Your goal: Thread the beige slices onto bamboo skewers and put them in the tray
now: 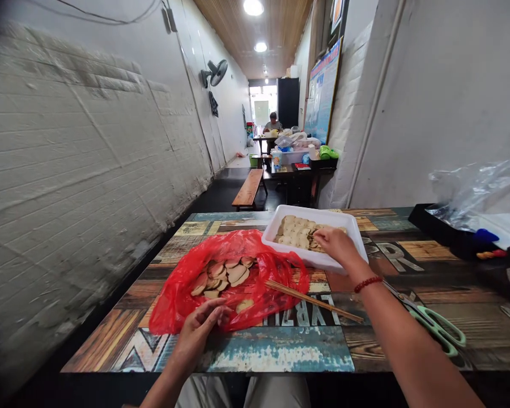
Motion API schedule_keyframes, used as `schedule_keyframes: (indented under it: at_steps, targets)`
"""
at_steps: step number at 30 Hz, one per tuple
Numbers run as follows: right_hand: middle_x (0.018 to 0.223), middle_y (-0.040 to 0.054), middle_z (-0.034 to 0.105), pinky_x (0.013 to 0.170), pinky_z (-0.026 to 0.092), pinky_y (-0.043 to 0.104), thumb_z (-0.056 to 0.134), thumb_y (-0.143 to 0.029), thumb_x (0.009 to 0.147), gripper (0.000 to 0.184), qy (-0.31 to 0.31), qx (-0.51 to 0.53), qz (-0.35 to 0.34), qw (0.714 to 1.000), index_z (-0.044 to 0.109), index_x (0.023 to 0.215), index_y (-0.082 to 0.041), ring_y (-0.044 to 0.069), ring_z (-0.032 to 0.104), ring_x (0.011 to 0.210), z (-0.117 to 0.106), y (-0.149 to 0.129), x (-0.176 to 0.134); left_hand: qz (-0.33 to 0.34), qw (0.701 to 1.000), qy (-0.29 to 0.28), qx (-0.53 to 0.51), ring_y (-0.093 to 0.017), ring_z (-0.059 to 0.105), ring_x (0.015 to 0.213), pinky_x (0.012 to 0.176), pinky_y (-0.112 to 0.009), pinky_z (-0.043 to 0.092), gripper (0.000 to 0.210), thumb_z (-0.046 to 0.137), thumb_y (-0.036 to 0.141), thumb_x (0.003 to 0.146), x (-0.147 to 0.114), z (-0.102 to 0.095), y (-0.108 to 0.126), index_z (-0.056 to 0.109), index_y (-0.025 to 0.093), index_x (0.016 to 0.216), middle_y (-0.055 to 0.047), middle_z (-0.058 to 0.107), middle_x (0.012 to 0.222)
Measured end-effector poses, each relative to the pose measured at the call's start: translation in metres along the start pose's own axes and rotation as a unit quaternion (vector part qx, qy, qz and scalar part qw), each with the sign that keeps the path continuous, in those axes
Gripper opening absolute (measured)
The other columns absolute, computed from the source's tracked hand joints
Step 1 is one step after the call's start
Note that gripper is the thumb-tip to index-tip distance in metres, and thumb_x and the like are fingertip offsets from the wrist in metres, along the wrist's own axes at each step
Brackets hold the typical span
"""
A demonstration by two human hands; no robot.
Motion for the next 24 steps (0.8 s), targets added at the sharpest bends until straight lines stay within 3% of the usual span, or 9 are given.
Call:
schedule_keyframes:
  at_steps: [2,4,6,9,13,17,24]
  targets:
    - [0.089,0.01,0.072,0.075,0.045,0.03,0.054,-0.031,0.086,0.024,-0.012,-0.016,-0.029,0.999,0.072,0.084,-0.016,0.021,0.063,0.085,0.0,-0.018,-0.015,0.0,1.0,-0.001,-0.004,-0.017,0.061,0.07,0.069,-0.027,0.046,0.041,0.068,0.047,0.072,0.0,0.0,-0.001,0.066,0.014,0.097,-0.009,0.071,0.082]
    - [0.087,0.0099,0.072,0.073,0.046,0.031,0.048,-0.033,0.09,0.03,-0.038,-0.016,-0.055,0.998,0.072,0.085,-0.015,0.021,0.064,0.083,0.009,-0.036,-0.037,-0.004,1.0,-0.003,-0.013,-0.016,0.06,0.069,0.068,-0.026,0.045,0.041,0.068,0.047,0.072,0.0,0.0,-0.004,0.066,0.015,0.097,-0.008,0.071,0.082]
    - [0.081,0.0057,0.072,0.067,0.048,0.028,0.047,-0.034,0.091,0.031,-0.091,-0.012,-0.091,0.992,0.072,0.081,-0.018,0.019,0.065,0.076,0.03,-0.054,-0.065,-0.004,1.0,-0.003,-0.023,-0.015,0.06,0.069,0.069,-0.026,0.045,0.04,0.068,0.046,0.072,0.001,0.0,-0.005,0.066,0.015,0.098,-0.008,0.071,0.082]
    - [0.095,0.0041,0.071,0.076,0.05,0.03,0.05,-0.031,0.09,0.023,-0.15,-0.024,-0.151,0.977,0.07,0.097,-0.023,0.019,0.065,0.086,0.067,-0.072,-0.104,0.001,1.0,-0.006,-0.027,-0.015,0.06,0.07,0.069,-0.026,0.045,0.041,0.069,0.046,0.072,0.001,-0.001,-0.007,0.066,0.015,0.099,-0.008,0.071,0.083]
    - [0.111,0.0114,0.064,0.086,0.048,0.041,0.056,-0.026,0.085,0.028,-0.125,-0.071,-0.159,0.977,0.064,0.112,-0.019,0.026,0.06,0.102,0.093,-0.068,-0.128,0.012,1.0,-0.01,-0.017,-0.016,0.061,0.072,0.069,-0.026,0.045,0.042,0.067,0.047,0.073,0.001,-0.001,-0.008,0.065,0.014,0.1,-0.009,0.071,0.083]
    - [0.098,0.009,0.064,0.082,0.049,0.038,0.051,-0.025,0.09,0.018,-0.111,-0.118,-0.165,0.973,0.066,0.098,-0.02,0.024,0.061,0.093,0.104,-0.058,-0.135,0.019,0.999,-0.016,-0.022,-0.016,0.062,0.071,0.066,-0.026,0.044,0.038,0.066,0.044,0.075,0.0,0.0,-0.009,0.063,0.014,0.099,-0.008,0.071,0.083]
    - [0.091,0.01,0.065,0.074,0.047,0.035,0.039,-0.027,0.096,0.024,-0.093,-0.165,-0.178,0.966,0.06,0.091,-0.017,0.023,0.062,0.085,0.108,-0.047,-0.137,0.016,0.998,-0.009,-0.058,-0.014,0.062,0.067,0.064,-0.024,0.044,0.037,0.068,0.041,0.074,0.0,0.002,-0.014,0.063,0.014,0.098,-0.008,0.071,0.081]
Point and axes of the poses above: each hand's wrist, its own x-axis towards the middle knuckle, its own z-axis out of the palm, y = z × x, the point moved 9 cm from there along x, towards the middle knuckle
